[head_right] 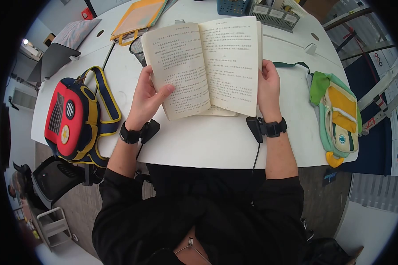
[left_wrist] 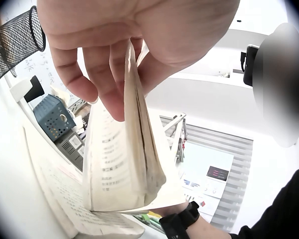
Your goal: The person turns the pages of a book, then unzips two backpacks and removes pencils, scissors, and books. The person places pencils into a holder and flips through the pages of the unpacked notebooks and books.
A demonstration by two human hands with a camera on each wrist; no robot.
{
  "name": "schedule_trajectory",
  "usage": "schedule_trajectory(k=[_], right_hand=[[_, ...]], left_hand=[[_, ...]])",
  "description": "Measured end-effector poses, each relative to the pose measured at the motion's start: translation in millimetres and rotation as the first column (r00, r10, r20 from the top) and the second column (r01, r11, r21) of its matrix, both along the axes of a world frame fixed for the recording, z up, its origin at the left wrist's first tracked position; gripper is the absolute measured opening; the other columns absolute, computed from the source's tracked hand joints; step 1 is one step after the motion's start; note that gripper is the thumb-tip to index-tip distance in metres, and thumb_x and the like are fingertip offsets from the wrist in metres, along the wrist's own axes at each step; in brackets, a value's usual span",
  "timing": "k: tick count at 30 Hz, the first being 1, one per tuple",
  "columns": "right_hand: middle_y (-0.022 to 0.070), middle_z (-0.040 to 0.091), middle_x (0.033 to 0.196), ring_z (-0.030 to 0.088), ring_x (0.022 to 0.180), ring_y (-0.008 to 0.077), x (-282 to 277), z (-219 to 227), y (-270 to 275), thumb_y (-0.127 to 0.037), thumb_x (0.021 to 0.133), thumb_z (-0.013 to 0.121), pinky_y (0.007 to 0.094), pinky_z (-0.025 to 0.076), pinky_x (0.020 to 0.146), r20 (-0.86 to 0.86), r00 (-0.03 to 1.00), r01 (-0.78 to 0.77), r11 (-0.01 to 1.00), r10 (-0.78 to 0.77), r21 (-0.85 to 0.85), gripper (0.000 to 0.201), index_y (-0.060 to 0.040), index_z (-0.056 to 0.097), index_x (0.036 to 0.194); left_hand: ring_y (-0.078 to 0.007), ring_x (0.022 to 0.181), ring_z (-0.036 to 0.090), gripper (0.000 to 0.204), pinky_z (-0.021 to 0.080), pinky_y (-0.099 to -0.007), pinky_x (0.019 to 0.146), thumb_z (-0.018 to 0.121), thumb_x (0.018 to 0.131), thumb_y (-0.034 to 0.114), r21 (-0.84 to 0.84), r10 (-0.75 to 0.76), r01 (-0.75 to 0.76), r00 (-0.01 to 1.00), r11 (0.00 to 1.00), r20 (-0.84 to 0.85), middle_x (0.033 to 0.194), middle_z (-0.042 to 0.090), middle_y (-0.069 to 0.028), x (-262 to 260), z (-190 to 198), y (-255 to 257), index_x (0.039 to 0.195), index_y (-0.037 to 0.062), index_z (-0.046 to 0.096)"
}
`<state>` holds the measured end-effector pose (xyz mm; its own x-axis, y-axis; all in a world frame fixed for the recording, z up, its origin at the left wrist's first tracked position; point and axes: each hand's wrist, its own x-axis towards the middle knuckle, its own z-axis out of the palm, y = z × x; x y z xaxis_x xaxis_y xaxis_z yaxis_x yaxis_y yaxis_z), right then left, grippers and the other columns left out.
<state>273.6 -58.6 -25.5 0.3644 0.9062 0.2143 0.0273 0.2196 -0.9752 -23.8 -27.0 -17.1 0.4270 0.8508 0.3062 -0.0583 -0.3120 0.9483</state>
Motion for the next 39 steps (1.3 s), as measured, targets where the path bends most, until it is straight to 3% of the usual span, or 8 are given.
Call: schedule_trajectory(k=[5, 10, 16, 25, 39], right_hand=[[0.0086, 0.064, 0.096, 0.059, 0.087, 0.0103, -0.6, 0.8, -2.1, -0.013, 0.096, 0.055, 0.0238, 0.048, 0.076, 0.037, 0.999, 0.001, 0.998, -0.004, 0.067, 0.019, 0.0033, 0.054, 0.105], [0.0083, 0.064, 0.095, 0.059, 0.084, 0.0102, -2.4, 1.8, -3.2, -0.012, 0.096, 0.055, 0.0232, 0.048, 0.074, 0.061, 0.998, 0.017, 0.994, -0.024, 0.111, 0.017, 0.0033, 0.054, 0.103], [0.0082, 0.064, 0.094, 0.059, 0.083, 0.0100, -1.8, 1.0, -3.6, -0.011, 0.096, 0.055, 0.0230, 0.047, 0.074, 0.057, 0.998, 0.003, 0.990, -0.011, 0.139, 0.015, 0.0029, 0.054, 0.102], [0.0081, 0.064, 0.093, 0.059, 0.082, 0.0098, -2.7, 1.0, -4.3, -0.011, 0.096, 0.053, 0.0229, 0.047, 0.073, 0.044, 0.999, -0.007, 0.988, 0.000, 0.156, 0.015, 0.0029, 0.054, 0.102], [0.0083, 0.063, 0.093, 0.059, 0.082, 0.0095, -5.6, 3.4, -6.9, -0.008, 0.095, 0.052, 0.0228, 0.047, 0.072, 0.001, 0.998, -0.065, 0.987, 0.066, 0.147, 0.013, 0.0029, 0.054, 0.101]], left_hand=[[-0.0196, 0.112, 0.056, 0.050, 0.047, -0.0347, 0.095, 0.063, 0.090, 0.008, 0.023, 0.030, -0.030, 1.000, 0.999, 0.006, 0.122, 0.055, -0.0130, -0.3, -1.3, 3.2, 0.130, 0.0014, 0.034], [-0.0252, 0.118, 0.055, 0.071, 0.047, -0.0391, 0.098, 0.058, 0.091, 0.001, 0.020, 0.057, -0.057, 0.998, 0.998, 0.021, 0.129, 0.052, -0.0227, -0.2, 4.2, 2.6, 0.145, 0.0043, 0.013], [-0.0247, 0.114, 0.057, 0.080, 0.048, -0.0365, 0.095, 0.052, 0.088, -0.005, 0.026, 0.106, -0.107, 0.992, 0.994, 0.066, 0.132, 0.049, -0.0202, 1.9, 5.9, 3.1, 0.152, 0.0114, 0.006], [-0.0260, 0.131, 0.041, 0.077, 0.033, -0.0377, 0.108, 0.049, 0.085, -0.007, 0.048, 0.126, -0.126, 0.992, 0.991, 0.005, 0.146, 0.033, -0.0193, -1.1, 4.0, 6.2, 0.151, 0.0090, 0.013], [-0.0255, 0.130, 0.041, 0.080, 0.034, -0.0365, 0.108, 0.046, 0.083, -0.009, 0.065, 0.135, -0.134, 0.991, 0.989, -0.001, 0.147, 0.029, -0.0202, -2.1, 1.6, 8.0, 0.152, 0.0076, 0.008]])
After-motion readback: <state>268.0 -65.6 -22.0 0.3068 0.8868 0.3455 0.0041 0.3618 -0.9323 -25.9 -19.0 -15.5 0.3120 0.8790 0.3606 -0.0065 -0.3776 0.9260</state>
